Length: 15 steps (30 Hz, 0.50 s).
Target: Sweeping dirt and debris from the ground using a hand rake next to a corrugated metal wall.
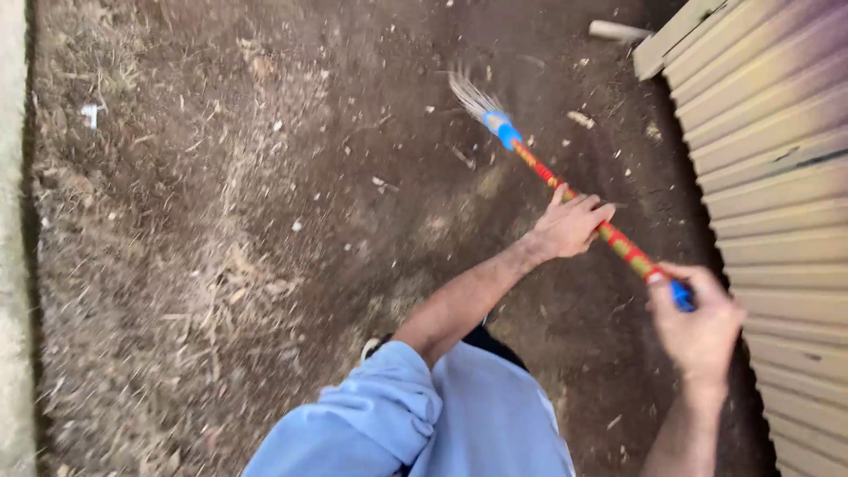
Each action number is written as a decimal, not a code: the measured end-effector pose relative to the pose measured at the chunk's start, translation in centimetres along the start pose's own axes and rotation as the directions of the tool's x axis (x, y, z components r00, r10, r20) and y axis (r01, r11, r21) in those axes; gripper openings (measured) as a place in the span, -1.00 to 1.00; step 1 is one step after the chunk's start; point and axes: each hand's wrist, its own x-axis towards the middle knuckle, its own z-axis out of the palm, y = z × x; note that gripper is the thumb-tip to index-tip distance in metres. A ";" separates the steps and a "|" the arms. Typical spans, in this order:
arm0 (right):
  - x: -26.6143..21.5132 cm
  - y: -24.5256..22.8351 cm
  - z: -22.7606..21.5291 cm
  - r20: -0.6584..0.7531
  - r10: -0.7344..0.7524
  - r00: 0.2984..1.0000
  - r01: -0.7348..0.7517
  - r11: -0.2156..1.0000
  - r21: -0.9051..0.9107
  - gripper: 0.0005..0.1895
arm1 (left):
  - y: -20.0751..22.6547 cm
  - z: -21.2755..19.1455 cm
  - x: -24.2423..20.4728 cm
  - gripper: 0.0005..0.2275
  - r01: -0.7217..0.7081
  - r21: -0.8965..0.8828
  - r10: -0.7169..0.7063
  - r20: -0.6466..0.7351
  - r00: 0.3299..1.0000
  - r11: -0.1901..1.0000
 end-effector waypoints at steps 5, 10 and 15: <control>3.9 9.4 7.2 0.040 0.024 0.999 -0.017 0.984 -0.177 -0.76 | 1.1 14.0 1.3 -0.63 0.066 -0.125 -0.028 0.283 0.959 0.990; 5.9 17.0 14.1 0.074 -0.148 0.986 0.160 0.966 -0.201 -0.88 | 0.1 17.5 -1.3 -0.75 0.285 -0.179 -0.183 0.440 0.879 0.942; 5.7 15.2 15.4 0.018 -0.263 0.964 0.263 0.965 0.003 -0.88 | -0.6 11.6 -3.0 -0.68 0.341 -0.183 -0.222 0.472 0.853 0.922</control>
